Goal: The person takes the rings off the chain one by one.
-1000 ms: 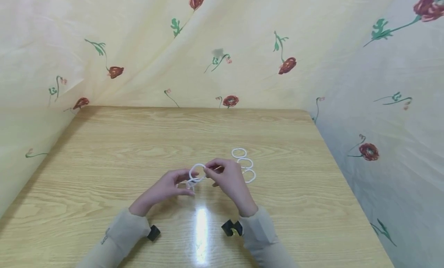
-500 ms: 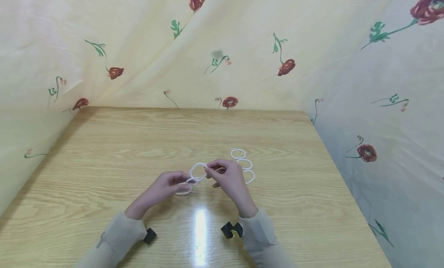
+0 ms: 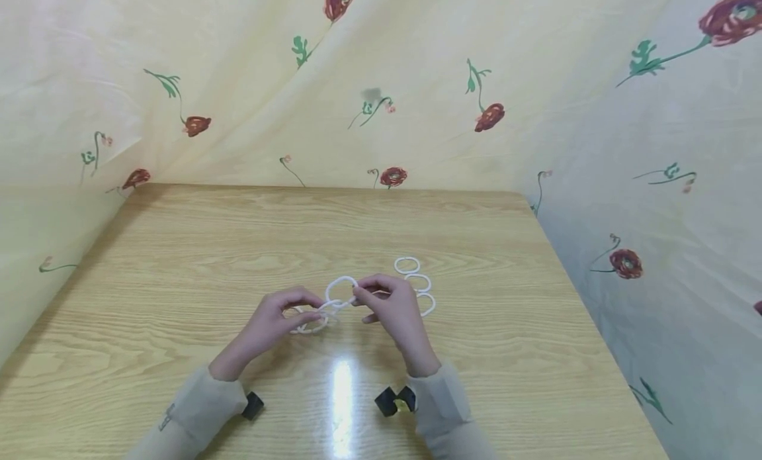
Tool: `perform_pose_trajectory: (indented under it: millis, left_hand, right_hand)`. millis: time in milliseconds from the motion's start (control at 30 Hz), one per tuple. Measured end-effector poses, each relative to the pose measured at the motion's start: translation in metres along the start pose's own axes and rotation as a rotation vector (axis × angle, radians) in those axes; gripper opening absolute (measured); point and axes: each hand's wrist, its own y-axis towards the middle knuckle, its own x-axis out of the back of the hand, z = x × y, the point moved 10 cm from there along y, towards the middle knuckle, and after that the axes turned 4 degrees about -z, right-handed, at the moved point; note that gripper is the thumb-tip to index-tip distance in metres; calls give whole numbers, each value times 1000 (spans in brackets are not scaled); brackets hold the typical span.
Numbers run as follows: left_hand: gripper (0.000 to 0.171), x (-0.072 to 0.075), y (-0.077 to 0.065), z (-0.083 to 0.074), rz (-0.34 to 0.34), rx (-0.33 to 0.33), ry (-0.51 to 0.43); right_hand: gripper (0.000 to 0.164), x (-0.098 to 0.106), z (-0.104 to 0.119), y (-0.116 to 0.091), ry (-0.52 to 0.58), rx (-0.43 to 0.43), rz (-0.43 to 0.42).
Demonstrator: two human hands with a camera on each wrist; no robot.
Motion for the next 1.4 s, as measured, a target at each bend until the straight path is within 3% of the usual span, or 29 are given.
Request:
perform_pose_trajectory:
  millis: [400, 667, 800, 1033, 1200, 1400]
  left_hand:
    - [14, 3, -4, -11, -63, -84, -31]
    - [9, 2, -8, -7, -98, -21, -57]
    - [9, 2, -8, -6, -114, 0, -79]
    - [8, 4, -9, -6, -159, 9, -115]
    - [8, 4, -10, -4, -176, 5, -141]
    - [8, 5, -11, -4, -196, 3, -155]
  right_hand:
    - [27, -4, -10, -1, 123, -46, -25]
    - [19, -7, -25, -3, 234, -103, -49]
    - [6, -11, -31, -5, 315, -124, -42]
    - [30, -23, -43, -8, 448, -215, 26]
    - [32, -32, -47, -10, 512, -258, 77]
    - [32, -36, -53, -12, 571, -288, 75]
